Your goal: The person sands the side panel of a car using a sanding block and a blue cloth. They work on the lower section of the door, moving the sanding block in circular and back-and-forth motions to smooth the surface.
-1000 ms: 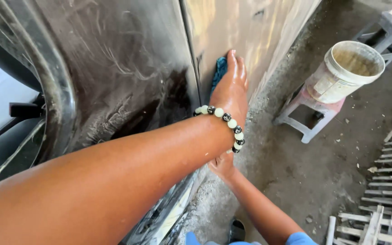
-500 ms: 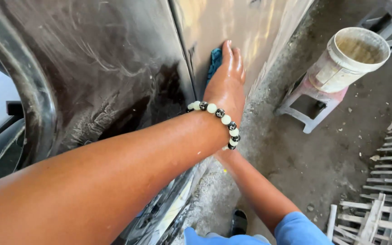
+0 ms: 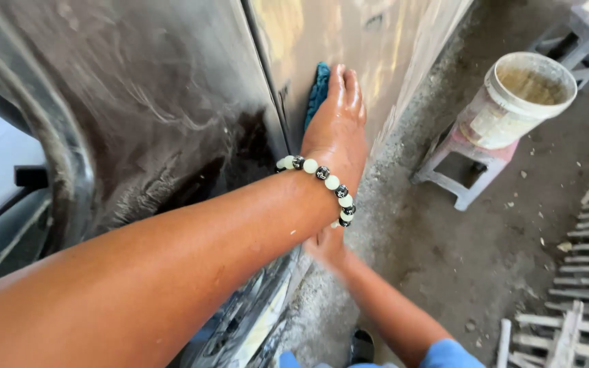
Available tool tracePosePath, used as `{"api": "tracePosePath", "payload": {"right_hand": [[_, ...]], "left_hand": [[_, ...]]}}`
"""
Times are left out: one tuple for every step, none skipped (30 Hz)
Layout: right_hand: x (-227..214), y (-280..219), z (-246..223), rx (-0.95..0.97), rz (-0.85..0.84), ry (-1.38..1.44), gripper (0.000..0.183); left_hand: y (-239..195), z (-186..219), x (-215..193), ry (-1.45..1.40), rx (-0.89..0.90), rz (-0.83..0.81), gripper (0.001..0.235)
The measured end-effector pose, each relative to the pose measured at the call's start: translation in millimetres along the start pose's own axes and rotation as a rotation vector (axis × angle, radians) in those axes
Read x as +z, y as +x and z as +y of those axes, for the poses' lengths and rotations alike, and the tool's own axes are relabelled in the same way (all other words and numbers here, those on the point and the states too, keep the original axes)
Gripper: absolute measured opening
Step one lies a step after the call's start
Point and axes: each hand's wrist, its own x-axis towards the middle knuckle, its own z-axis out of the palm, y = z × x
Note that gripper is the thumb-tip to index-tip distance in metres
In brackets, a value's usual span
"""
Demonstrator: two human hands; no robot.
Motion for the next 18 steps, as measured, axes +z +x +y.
{"api": "tracePosePath", "payload": {"right_hand": [[-3.7, 9.2, 0.7, -0.016, -0.003, 0.006, 0.054], [-7.4, 18.5, 2.2, -0.095, 0.032, -0.220, 0.054], [-9.2, 15.9, -1.4, -0.150, 0.071, -0.446, 0.054], [-5.3, 29.9, 12.5, -0.143, 0.072, -0.439, 0.054], [-6.9, 37.0, 24.1, 0.105, -0.072, 0.082, 0.056], [-8.8, 43.9, 35.9, 0.352, -0.199, 0.608, 0.060], [-9.7, 37.0, 30.0, 0.356, -0.197, 0.607, 0.060], [-10.1, 30.1, 22.6, 0.289, -0.143, 0.485, 0.061], [-9.7, 32.0, 18.4, 0.207, -0.096, 0.365, 0.061], [-9.8, 34.1, 11.2, 0.195, -0.100, 0.364, 0.061], [-8.5, 34.5, 4.0, 0.115, -0.051, 0.248, 0.062], [-7.5, 34.6, -2.5, 0.035, -0.001, 0.132, 0.063], [-10.7, 54.1, -13.8, 0.033, -0.001, 0.133, 0.063], [-14.3, 73.6, -24.5, -0.025, -0.107, -0.015, 0.061], [-19.5, 88.1, -36.9, -0.073, -0.208, -0.165, 0.059], [-19.9, 88.0, -23.7, -0.063, -0.204, -0.168, 0.059], [-18.4, 90.3, -10.5, -0.045, -0.270, -0.174, 0.058], [-16.5, 92.5, 2.0, -0.026, -0.336, -0.180, 0.058]], "left_hand": [[-0.9, -4.7, -2.7, 0.009, -0.014, 0.000, 0.065], [-1.2, -9.3, -5.0, -0.010, 0.002, -0.004, 0.064], [-3.5, -8.7, -5.9, -0.038, 0.037, -0.017, 0.064], [-5.4, -10.2, -5.3, -0.039, 0.042, -0.025, 0.064], [-5.9, -7.7, -6.6, -0.029, 0.029, -0.003, 0.065], [-6.7, -5.5, -7.9, -0.020, 0.017, 0.019, 0.067], [-7.0, -6.3, -8.5, -0.022, 0.021, 0.019, 0.067], [-8.6, -7.7, -9.6, -0.009, -0.006, 0.041, 0.064], [-9.6, -12.9, -11.4, 0.014, -0.047, 0.066, 0.061], [-4.9, -11.9, -9.1, 0.020, -0.057, 0.070, 0.061], [-0.3, -10.5, -5.9, -0.005, -0.084, 0.086, 0.065], [4.8, -9.0, -2.3, -0.031, -0.110, 0.102, 0.069], [3.4, -10.4, -3.1, -0.029, -0.111, 0.102, 0.069], [2.7, -11.5, -3.7, -0.051, -0.075, 0.074, 0.067], [2.1, -9.9, -4.9, -0.078, -0.029, 0.046, 0.066], [7.5, -7.4, 0.5, -0.081, -0.019, 0.046, 0.066], [11.6, -6.8, 6.2, -0.132, -0.096, 0.170, 0.061], [14.9, -6.5, 11.8, -0.183, -0.173, 0.292, 0.057]]}}
